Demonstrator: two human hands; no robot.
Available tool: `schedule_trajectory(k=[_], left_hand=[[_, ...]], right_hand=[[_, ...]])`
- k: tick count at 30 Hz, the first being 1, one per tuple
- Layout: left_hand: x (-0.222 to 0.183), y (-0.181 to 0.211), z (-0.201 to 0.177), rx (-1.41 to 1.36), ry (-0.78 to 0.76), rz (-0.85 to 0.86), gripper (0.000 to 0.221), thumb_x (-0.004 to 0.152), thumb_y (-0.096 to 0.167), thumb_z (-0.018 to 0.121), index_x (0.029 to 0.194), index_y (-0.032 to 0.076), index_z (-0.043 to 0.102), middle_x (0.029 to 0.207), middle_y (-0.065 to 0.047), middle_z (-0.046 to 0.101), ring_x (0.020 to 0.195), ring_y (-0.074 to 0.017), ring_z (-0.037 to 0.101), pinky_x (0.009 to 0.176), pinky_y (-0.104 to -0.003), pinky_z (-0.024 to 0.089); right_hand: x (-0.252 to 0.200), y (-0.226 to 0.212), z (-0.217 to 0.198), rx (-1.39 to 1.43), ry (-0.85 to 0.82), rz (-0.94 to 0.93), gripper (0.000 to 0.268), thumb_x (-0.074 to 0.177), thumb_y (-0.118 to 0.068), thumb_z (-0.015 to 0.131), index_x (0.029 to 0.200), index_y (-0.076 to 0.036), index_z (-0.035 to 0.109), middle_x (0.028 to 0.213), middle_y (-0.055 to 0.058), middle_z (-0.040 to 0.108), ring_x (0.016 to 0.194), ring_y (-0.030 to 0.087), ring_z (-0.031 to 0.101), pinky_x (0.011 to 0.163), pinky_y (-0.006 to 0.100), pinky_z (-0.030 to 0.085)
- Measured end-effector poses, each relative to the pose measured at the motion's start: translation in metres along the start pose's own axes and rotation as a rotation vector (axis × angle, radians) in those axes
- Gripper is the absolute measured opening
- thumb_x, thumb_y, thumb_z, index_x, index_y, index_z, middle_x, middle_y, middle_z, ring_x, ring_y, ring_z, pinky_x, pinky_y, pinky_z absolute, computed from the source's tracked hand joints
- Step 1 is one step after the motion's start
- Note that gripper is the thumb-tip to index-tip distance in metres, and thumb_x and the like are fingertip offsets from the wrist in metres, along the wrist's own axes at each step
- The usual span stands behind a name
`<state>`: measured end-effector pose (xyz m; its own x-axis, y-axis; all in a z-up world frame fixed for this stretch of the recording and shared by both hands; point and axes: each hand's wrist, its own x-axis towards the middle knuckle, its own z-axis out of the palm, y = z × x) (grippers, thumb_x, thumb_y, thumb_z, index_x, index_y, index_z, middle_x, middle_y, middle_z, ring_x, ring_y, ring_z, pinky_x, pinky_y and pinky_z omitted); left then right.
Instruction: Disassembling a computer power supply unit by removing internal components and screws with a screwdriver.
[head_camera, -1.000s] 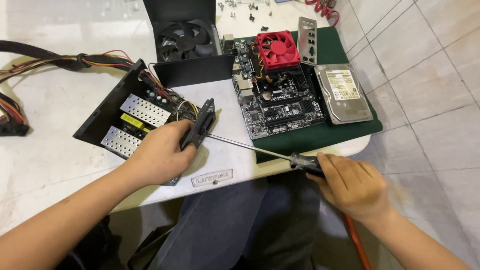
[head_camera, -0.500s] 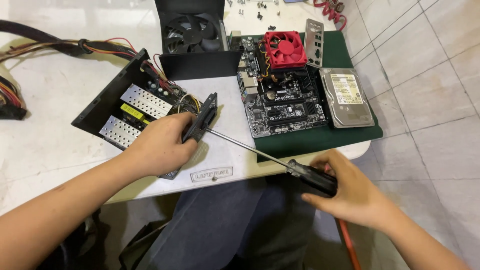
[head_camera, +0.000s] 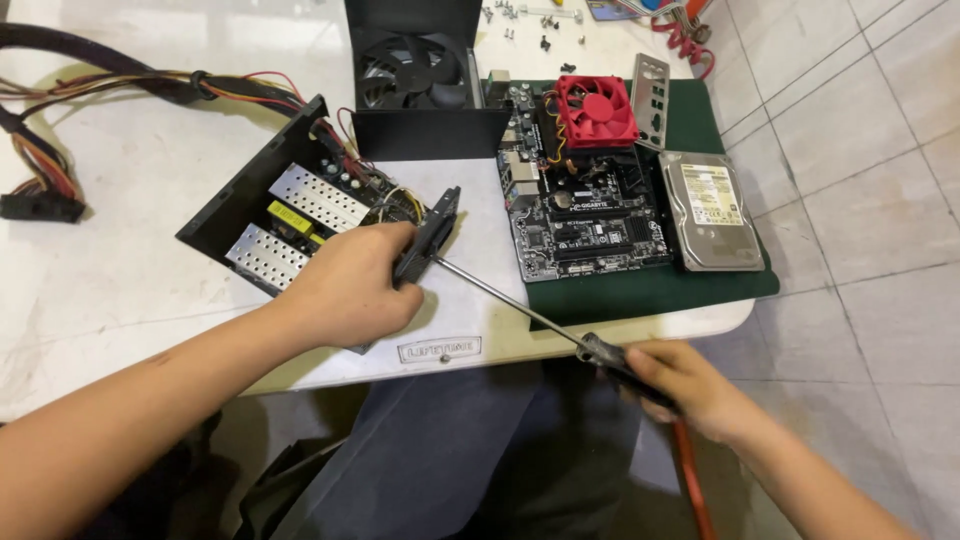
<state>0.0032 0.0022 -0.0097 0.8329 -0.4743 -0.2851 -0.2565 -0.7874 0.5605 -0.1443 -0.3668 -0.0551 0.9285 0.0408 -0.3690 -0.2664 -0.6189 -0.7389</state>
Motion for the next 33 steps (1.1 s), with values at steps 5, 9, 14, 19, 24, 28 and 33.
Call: schedule_trajectory(k=[5, 9, 14, 19, 24, 28, 33], left_hand=[[-0.001, 0.003, -0.003, -0.067, -0.034, -0.069, 0.034, 0.075, 0.024, 0.056, 0.104, 0.009, 0.066, 0.083, -0.012, 0.07, 0.076, -0.0327, 0.064, 0.066, -0.047, 0.048], [-0.001, 0.008, -0.004, -0.1, -0.039, -0.144, 0.037, 0.075, 0.025, 0.055, 0.107, 0.01, 0.066, 0.087, -0.013, 0.071, 0.084, -0.034, 0.065, 0.072, -0.047, 0.048], [-0.001, 0.005, -0.002, -0.141, -0.039, -0.173, 0.028, 0.075, 0.024, 0.056, 0.099, 0.011, 0.063, 0.079, -0.008, 0.064, 0.077, -0.0297, 0.06, 0.068, -0.045, 0.044], [-0.005, 0.003, -0.003, -0.199, -0.007, -0.11, 0.043, 0.075, 0.021, 0.057, 0.114, 0.002, 0.064, 0.088, -0.017, 0.069, 0.087, -0.0373, 0.066, 0.078, -0.048, 0.049], [-0.004, 0.0, 0.0, -0.245, 0.021, -0.04, 0.056, 0.076, 0.018, 0.058, 0.126, -0.006, 0.065, 0.096, -0.026, 0.073, 0.1, -0.0472, 0.07, 0.09, -0.054, 0.054], [-0.003, 0.005, 0.0, -0.097, -0.009, -0.173, 0.036, 0.076, 0.027, 0.055, 0.108, 0.012, 0.062, 0.089, -0.01, 0.07, 0.086, -0.0344, 0.065, 0.075, -0.047, 0.049], [-0.001, -0.005, 0.01, -0.104, 0.101, -0.101, 0.05, 0.071, 0.028, 0.058, 0.118, 0.015, 0.065, 0.091, -0.005, 0.076, 0.086, -0.0335, 0.068, 0.078, -0.046, 0.051]], right_hand=[[0.001, -0.027, -0.009, 0.108, -0.05, 0.146, 0.042, 0.097, -0.032, 0.057, 0.127, -0.01, 0.077, 0.069, 0.004, 0.05, 0.052, 0.016, 0.049, 0.044, 0.03, 0.047], [-0.022, -0.047, 0.0, -0.354, 0.194, 0.043, 0.047, 0.065, -0.027, 0.09, 0.104, -0.017, 0.065, 0.09, 0.0, 0.071, 0.081, 0.015, 0.066, 0.076, 0.03, 0.05], [-0.013, -0.018, 0.017, -1.242, 0.683, -0.788, 0.025, 0.103, -0.029, 0.064, 0.115, -0.008, 0.07, 0.093, 0.003, 0.066, 0.074, 0.021, 0.062, 0.064, 0.034, 0.048], [0.011, 0.0, 0.01, -1.086, 0.748, -0.954, 0.032, 0.1, -0.031, 0.055, 0.105, -0.001, 0.066, 0.095, 0.014, 0.061, 0.075, 0.031, 0.06, 0.062, 0.04, 0.048], [0.011, -0.002, 0.004, -1.058, 0.721, -1.168, 0.029, 0.089, -0.017, 0.076, 0.109, -0.002, 0.061, 0.092, 0.02, 0.059, 0.071, 0.034, 0.062, 0.063, 0.039, 0.051], [-0.004, -0.016, -0.002, -1.239, 0.67, -1.127, 0.02, 0.099, -0.017, 0.073, 0.112, -0.004, 0.065, 0.105, 0.015, 0.071, 0.079, 0.026, 0.067, 0.064, 0.039, 0.053], [-0.007, -0.028, 0.0, -1.284, 0.813, -1.142, 0.029, 0.096, -0.031, 0.083, 0.106, -0.005, 0.075, 0.103, 0.006, 0.079, 0.08, 0.018, 0.073, 0.061, 0.032, 0.054]])
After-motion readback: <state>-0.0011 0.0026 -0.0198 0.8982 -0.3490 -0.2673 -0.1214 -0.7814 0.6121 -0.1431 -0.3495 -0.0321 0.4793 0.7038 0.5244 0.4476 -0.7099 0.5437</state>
